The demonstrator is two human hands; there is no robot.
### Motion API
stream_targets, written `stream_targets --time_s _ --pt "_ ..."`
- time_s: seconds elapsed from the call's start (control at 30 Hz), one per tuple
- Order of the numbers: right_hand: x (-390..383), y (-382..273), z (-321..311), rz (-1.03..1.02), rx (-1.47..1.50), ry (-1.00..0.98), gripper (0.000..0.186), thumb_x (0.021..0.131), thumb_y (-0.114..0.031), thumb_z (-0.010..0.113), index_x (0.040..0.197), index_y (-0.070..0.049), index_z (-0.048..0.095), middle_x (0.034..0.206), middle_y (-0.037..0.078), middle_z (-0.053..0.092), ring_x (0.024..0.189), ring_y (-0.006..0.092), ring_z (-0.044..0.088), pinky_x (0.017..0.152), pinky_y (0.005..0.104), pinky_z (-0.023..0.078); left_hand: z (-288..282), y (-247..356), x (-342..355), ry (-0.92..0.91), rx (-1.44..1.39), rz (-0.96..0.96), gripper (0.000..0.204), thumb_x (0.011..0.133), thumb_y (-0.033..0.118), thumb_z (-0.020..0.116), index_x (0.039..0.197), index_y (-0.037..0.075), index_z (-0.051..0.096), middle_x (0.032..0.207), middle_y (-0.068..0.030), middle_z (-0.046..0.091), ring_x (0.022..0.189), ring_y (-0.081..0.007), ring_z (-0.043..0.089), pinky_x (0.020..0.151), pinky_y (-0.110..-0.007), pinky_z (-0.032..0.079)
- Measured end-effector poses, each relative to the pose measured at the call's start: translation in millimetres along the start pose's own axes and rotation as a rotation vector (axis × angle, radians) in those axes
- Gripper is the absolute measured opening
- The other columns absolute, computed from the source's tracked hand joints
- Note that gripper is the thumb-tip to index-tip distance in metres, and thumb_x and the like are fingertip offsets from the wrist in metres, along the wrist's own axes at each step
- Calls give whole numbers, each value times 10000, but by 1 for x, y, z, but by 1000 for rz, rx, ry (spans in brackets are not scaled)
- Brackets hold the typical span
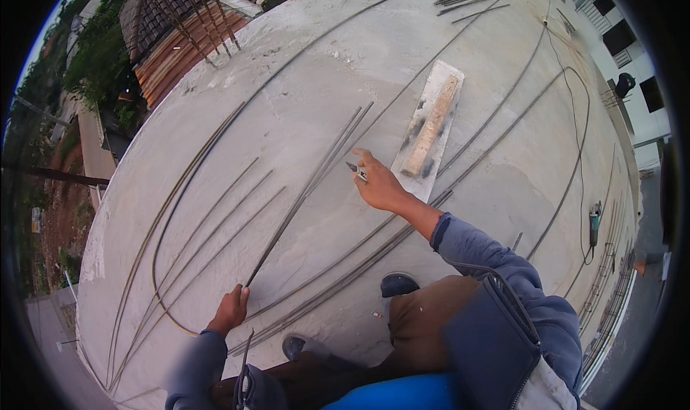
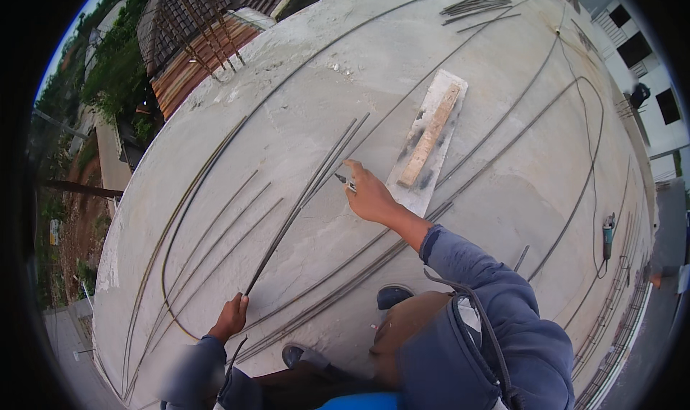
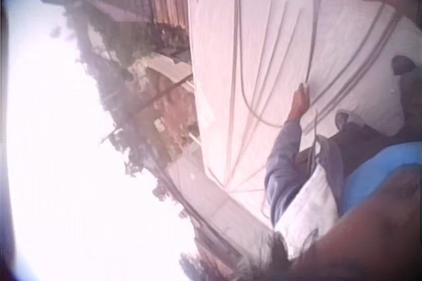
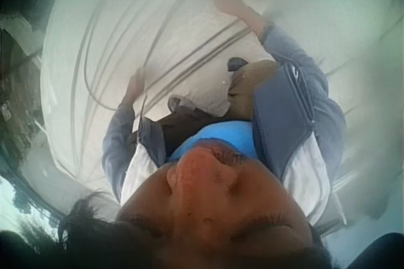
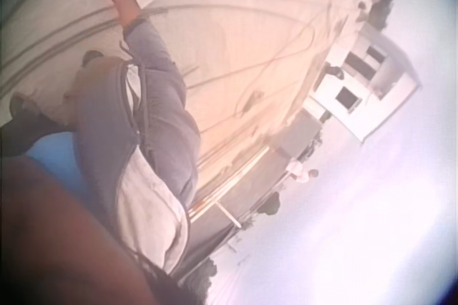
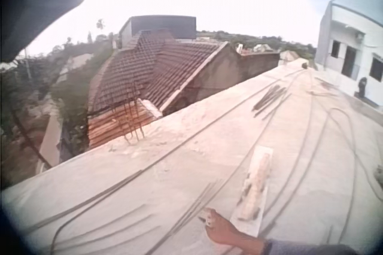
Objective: The person marks metal rods with a marker, then uses an angle grinder to cut them into smaller pieces. The person places the cut pieces aside and repeats the process with other rods.
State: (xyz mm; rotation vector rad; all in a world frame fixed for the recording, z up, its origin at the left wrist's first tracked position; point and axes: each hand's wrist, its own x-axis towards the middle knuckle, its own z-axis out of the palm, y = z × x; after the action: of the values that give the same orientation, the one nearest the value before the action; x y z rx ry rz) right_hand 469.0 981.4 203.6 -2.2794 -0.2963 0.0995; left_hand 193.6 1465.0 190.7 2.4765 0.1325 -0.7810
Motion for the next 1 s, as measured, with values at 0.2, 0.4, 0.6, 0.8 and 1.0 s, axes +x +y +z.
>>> stream_targets --time_s 0.2,0.4,0.6,0.8,1.0 --pt "103 21 -12 650 717 164 592 1061 -157 639 1614 -78 445 918 87 657 774 181 629 703 389 511 -12 -31 1 188 46 20 535 1191 385 470 1240 -126 625 806 -385 660 797 -614 657 715 -684 457" --pt "80 34 1 470 737 199 366 1070 -248 667 1380 -53 676 935 40 710 801 136 608 724 355 500 -29 -39 0 265 162 92 573 1191 424 460 1181 -121 635 785 -306 676 627 -495 632 579 -575 460" --pt "28 24 -62 285 512 -34 336 1121 -335 626 1199 -20 713 968 66 782 820 184 662 754 386 524 -61 46 2 -23 12 -189 642 1199 450 450 1427 -121 635 1328 -443 675 1332 -585 622 1062 -547 529" --pt "-92 42 -199 507 193 246 413 1141 -390 623 1121 16 699 835 119 750 709 218 653 712 419 532 -49 27 19 -50 -17 -118 608 1213 396 445 1339 -165 642 1270 -428 691 1210 -589 645 1043 -569 514" --pt "-404 121 -258 993 -331 767 361 1039 -360 736 1134 -11 728 913 249 761 899 459 754 788 504 581 -52 30 48 79 165 -97 630 1202 449 470 1384 -128 649 1314 -402 689 1192 -547 654 1021 -569 517"
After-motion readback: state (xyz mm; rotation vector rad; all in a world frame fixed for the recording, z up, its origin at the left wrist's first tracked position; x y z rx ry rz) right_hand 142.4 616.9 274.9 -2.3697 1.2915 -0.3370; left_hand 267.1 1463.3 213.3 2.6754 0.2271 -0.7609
